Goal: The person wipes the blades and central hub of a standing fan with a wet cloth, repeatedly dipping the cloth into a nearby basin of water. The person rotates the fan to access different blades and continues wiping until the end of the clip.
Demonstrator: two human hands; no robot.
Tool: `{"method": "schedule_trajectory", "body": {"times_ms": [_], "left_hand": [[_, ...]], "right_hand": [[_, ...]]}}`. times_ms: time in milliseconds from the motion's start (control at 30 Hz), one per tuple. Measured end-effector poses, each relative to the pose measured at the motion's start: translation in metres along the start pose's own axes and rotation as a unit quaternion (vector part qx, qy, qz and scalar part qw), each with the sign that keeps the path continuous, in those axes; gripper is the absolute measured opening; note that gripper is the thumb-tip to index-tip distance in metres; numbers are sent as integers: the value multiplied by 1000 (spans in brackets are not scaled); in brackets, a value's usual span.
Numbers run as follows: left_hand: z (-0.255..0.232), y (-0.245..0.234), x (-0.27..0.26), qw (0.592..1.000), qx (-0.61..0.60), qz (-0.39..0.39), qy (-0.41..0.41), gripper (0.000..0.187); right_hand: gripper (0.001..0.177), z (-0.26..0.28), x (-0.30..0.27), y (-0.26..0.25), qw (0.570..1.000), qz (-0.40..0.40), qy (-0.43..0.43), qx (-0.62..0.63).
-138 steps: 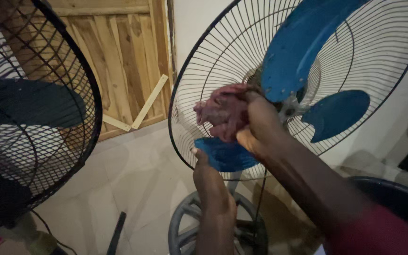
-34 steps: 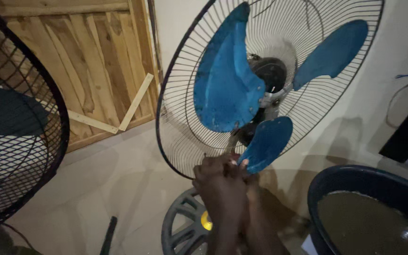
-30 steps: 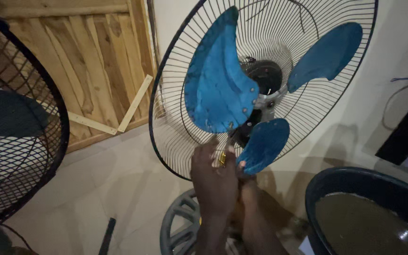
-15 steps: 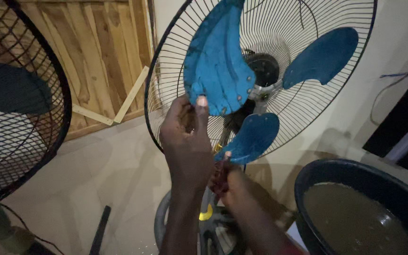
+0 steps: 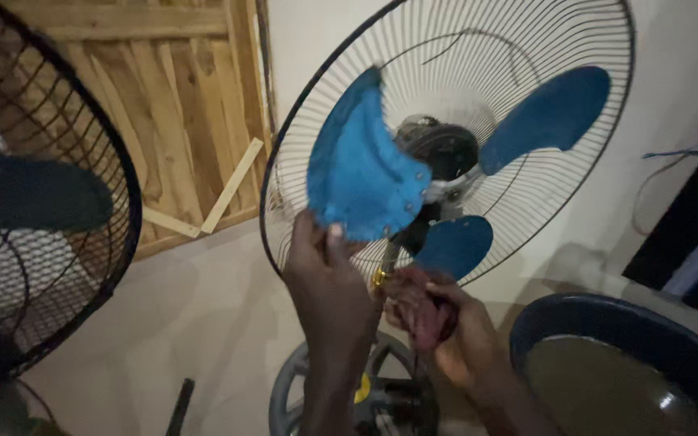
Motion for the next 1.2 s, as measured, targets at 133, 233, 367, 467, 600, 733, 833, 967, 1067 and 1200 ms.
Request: {"method": "schedule_trajectory", "body": {"times_ms": [133,233,367,467,600,733,833,967,1067,1200], "left_hand": [[31,7,-21,988,-40,4,-152,42],[33,1,-22,986,21,-5,-168,34],[4,-19,1,993,-20,-98,-60,49],[-8,-32,11,993,12,-107,-44,47],[-26,-33,17,994,46,-98,-14,42],[-33,-31,16,989,117,-90,-17,52],[-26,-30,15,988,134,-64,-30,45],[-25,-41,17,980,185,-73,6,25],[-1,-45,10,981,164,-81,-61,21],[22,-42,-2,983,96,-94,-125,25]], "right_hand": [[37,36,2,7,998,33,-52,-24],[28,54,31,-16,993,81,-87,-22],[32,86,57,-39,980,-77,-112,-144],[35,89,51,-6,996,13,-84,-35],[38,74,23,41,981,166,-30,91],[42,65,18,33,970,87,-70,215],[33,60,15,43,951,148,-90,256],[30,67,5,62,959,130,-119,224],[33,74,0,74,969,110,-127,182],[39,69,7,80,980,71,-120,144]]}}
Point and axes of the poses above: each hand's wrist, its own x-axis towards the middle knuckle, its own y-axis out of the palm, z = x × y, the point moved 10 cm from there along x, towards the middle knuckle, and after that the axes turned 15 degrees about y, right-handed, at the moved point
